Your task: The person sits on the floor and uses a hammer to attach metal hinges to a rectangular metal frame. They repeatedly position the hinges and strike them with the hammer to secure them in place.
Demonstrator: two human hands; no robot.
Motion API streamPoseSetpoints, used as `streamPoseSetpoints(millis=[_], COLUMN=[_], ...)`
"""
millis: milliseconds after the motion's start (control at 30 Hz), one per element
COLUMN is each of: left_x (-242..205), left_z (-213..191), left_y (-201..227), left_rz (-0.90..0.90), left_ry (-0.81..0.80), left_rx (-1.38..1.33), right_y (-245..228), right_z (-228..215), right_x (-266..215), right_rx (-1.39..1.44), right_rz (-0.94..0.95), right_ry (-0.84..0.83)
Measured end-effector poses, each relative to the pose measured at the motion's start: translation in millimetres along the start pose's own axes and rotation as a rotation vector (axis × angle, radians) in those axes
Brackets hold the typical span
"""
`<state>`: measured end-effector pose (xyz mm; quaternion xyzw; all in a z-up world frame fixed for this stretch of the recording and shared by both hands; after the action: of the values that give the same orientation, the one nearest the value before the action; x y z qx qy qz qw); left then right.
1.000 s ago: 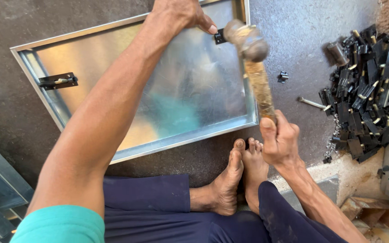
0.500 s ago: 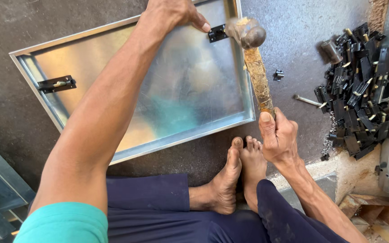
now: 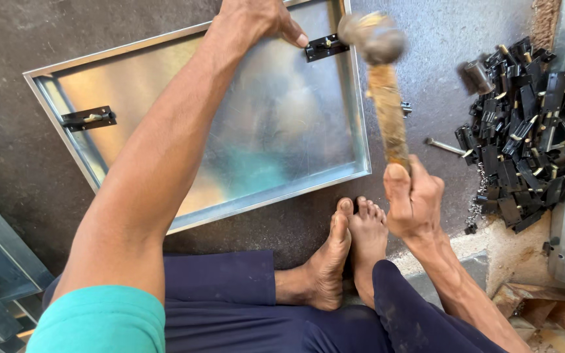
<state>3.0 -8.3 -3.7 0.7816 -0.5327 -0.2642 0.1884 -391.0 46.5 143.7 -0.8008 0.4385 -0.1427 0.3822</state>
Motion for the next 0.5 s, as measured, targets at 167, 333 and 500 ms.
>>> streamPoseSetpoints(millis=[167,333,500], left_x=[1,-8,-9], left_z=[1,-14,-14], left_y=[-1,14,17], left_rz=[-0.035,0.001,0.004], left_ry=[-0.007,0.093,0.142], left_rx=[0.039,0.073,0.03], right_y=[-9,-22,3], right_z=[17,-11,7], right_x=[12,25,30], right_rx=[-0.064,0.072,0.481], right_rz=[0.069,-0.13,-0.384], right_ry=[-0.094,0.028,0.28])
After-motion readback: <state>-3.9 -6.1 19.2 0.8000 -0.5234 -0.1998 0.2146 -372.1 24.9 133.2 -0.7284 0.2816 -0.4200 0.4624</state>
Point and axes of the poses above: each hand's wrist, its own x-axis towards the middle knuckle, its own z-axis out of the palm, y = z × x, the point moved 1 cm from there along x, towards the middle knuckle, and after that the axes turned 6 degrees about y, right-handed, at the moved point
